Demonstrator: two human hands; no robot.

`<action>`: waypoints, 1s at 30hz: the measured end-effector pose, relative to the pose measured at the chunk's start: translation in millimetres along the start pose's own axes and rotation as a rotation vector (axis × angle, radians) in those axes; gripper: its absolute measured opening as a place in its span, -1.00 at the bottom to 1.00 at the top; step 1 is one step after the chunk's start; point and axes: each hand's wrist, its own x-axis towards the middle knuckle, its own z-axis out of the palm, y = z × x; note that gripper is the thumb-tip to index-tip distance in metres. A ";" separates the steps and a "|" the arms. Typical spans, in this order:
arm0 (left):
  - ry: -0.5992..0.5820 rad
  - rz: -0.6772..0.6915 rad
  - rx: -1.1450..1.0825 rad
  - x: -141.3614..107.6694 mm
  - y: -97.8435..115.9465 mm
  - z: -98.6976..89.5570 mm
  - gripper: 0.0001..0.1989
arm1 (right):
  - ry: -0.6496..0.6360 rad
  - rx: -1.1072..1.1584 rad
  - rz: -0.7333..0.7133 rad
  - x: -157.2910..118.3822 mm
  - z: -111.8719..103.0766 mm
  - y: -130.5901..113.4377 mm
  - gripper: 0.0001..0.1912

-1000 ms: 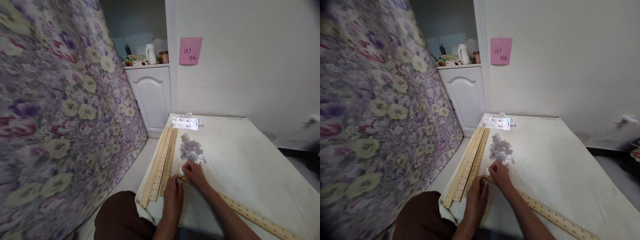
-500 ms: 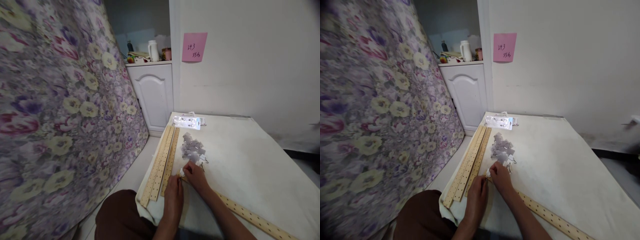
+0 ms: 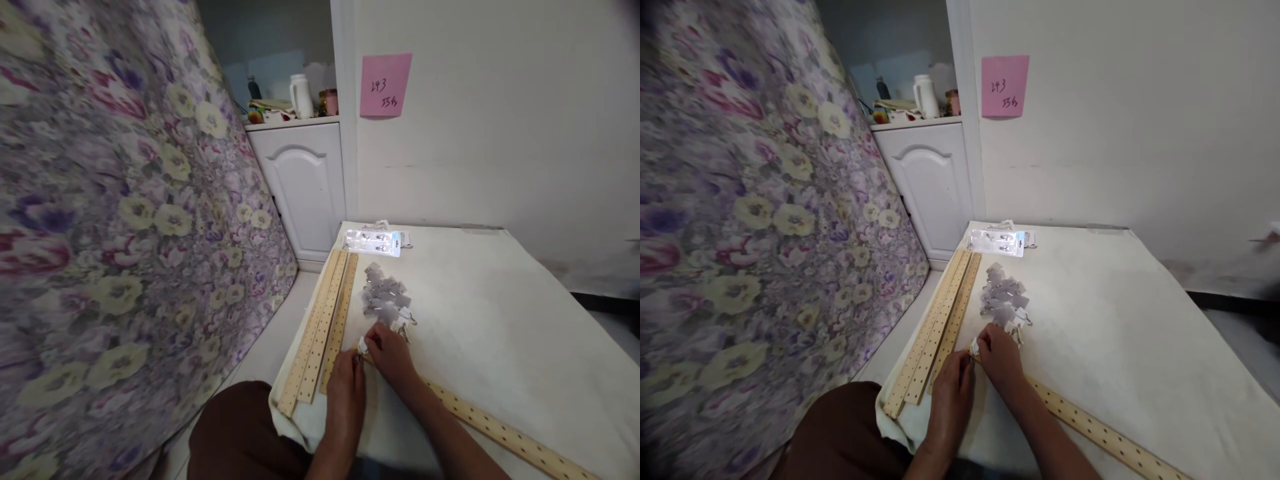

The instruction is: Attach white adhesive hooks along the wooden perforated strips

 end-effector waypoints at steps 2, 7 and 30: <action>0.002 0.003 0.003 0.0 -1.1 0.3 -0.77 | 0.000 -0.001 -0.001 -0.5 -0.7 -0.3 -0.89; -0.007 0.007 -0.001 0.5 -2.7 0.8 -0.76 | 0.003 0.000 -0.004 0.3 -1.3 -0.5 -0.89; -0.019 0.062 0.003 1.6 -2.0 0.7 -0.72 | -0.040 0.064 0.009 1.0 -3.2 1.0 -0.92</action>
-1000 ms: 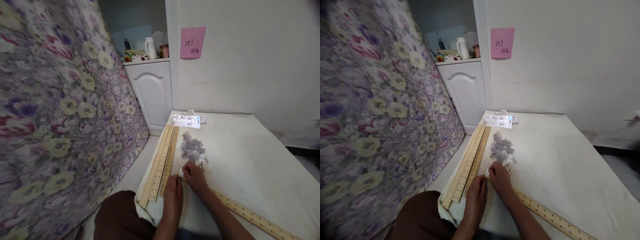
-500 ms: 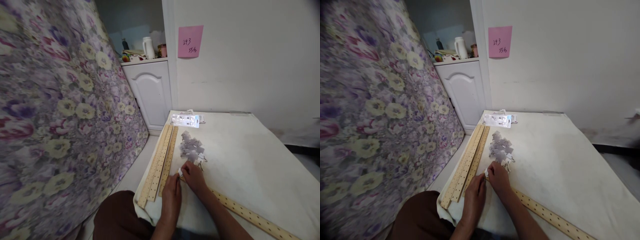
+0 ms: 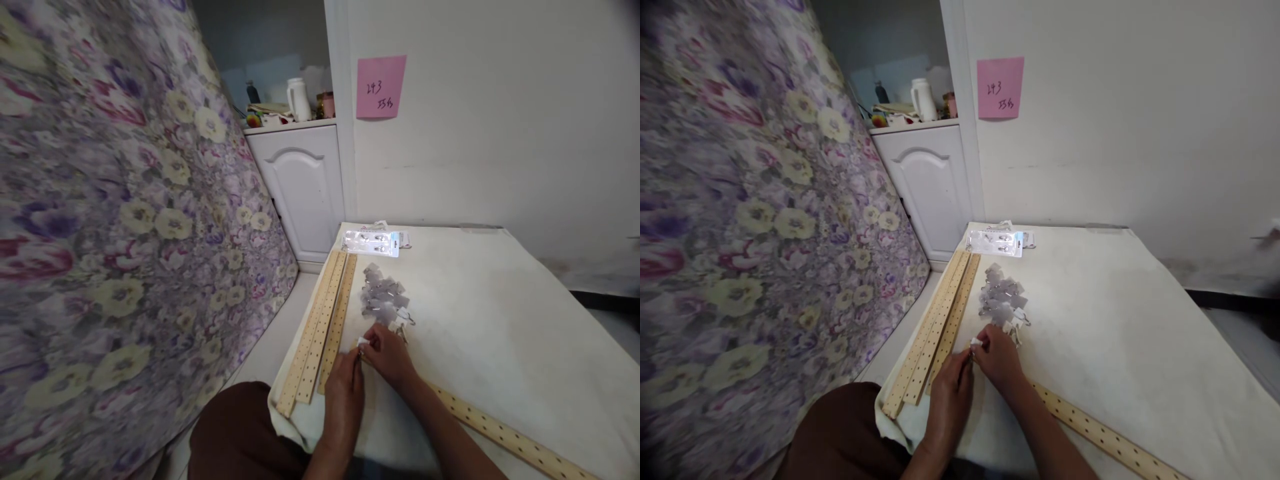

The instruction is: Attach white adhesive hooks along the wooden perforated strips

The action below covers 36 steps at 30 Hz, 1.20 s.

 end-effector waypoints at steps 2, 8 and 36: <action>0.011 0.002 -0.002 0.1 0.5 -0.1 -0.72 | -0.014 0.013 0.005 0.2 -0.7 0.6 -0.90; 0.008 0.003 0.000 0.4 2.7 -0.5 -0.73 | -0.018 0.017 0.013 0.5 -1.8 1.3 -0.91; 0.078 0.033 0.022 -0.4 -4.4 3.6 -0.72 | 0.102 0.013 -0.163 -20.9 -20.0 1.4 -0.80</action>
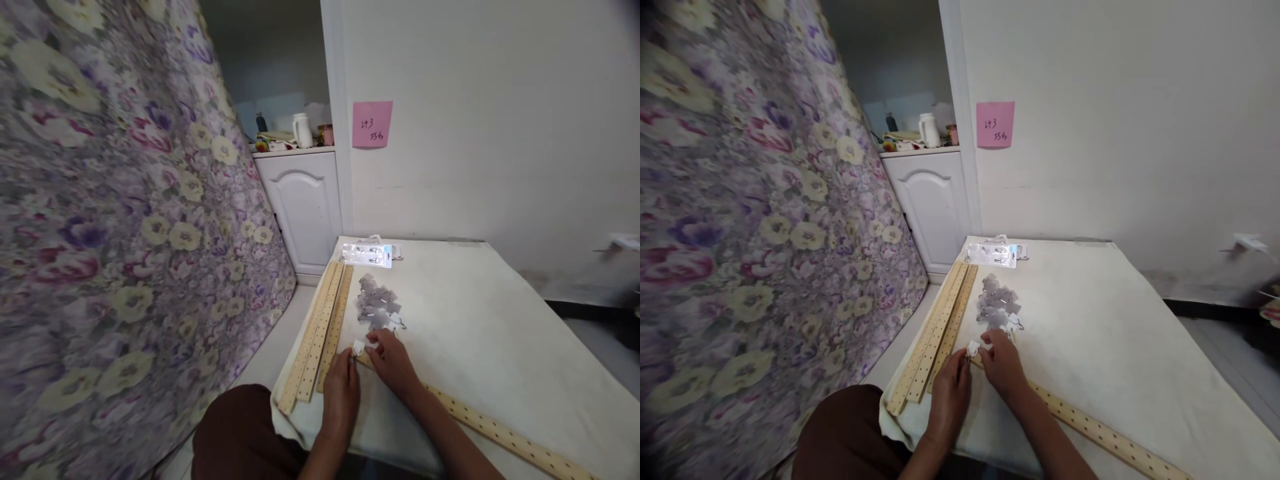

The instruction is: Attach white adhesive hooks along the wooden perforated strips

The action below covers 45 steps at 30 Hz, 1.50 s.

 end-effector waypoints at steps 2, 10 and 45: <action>0.000 -0.005 0.007 0.1 0.2 0.5 -0.72 | 0.004 -0.021 0.023 -14.1 -17.6 4.3 -0.79; 0.032 0.002 0.008 0.5 0.0 0.3 -0.72 | -0.026 -0.218 0.099 -93.1 -95.2 48.5 -0.72; 0.006 0.013 0.006 4.4 7.4 -2.8 -0.72 | -0.019 -0.245 0.142 -128.1 -97.8 49.4 -0.73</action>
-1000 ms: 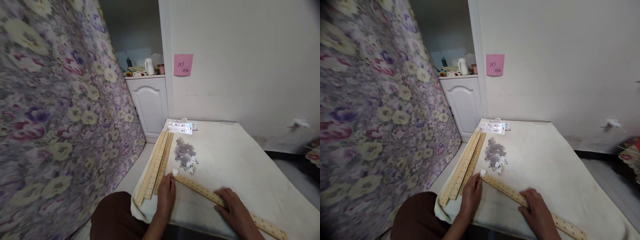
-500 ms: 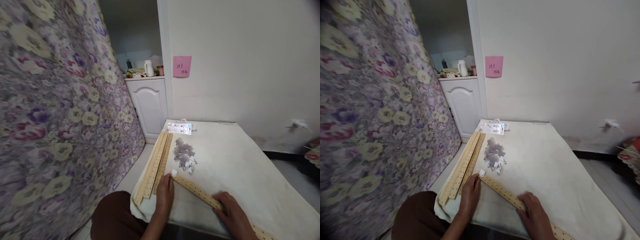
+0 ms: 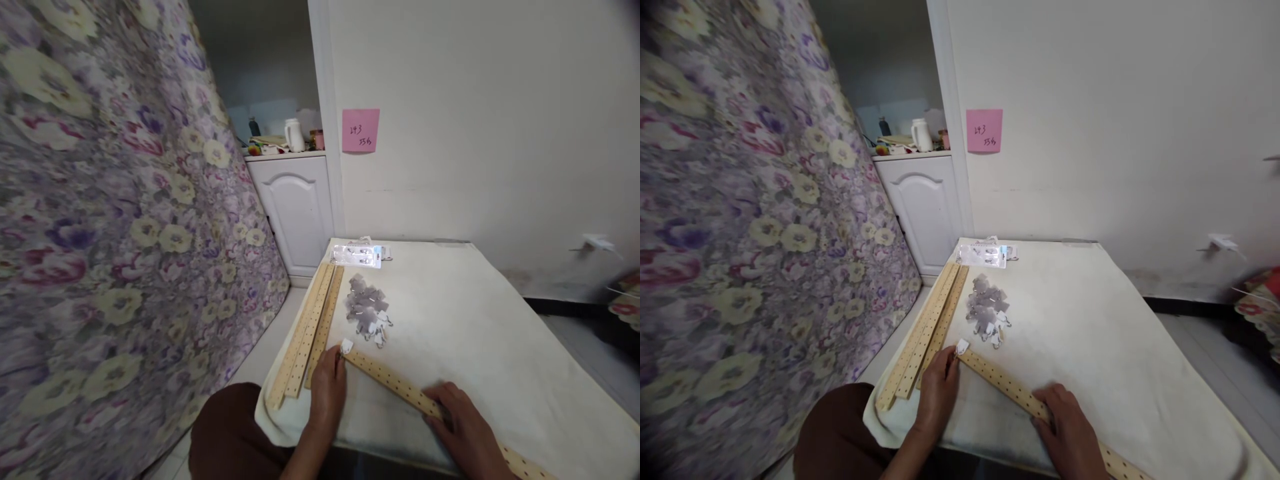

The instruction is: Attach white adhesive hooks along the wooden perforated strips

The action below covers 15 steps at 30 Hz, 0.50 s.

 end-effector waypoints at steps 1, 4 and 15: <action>0.004 -0.012 0.006 -0.1 -0.3 0.1 -0.71 | -0.002 -0.006 0.000 0.2 -0.1 0.3 -0.73; 0.048 -0.039 0.033 -4.5 -1.7 -0.1 -0.66 | -0.006 -0.027 -0.002 1.2 0.1 2.9 -0.73; -0.004 0.207 0.447 -31.6 5.4 12.9 -0.48 | -0.035 -0.058 -0.001 1.1 2.1 8.6 -0.70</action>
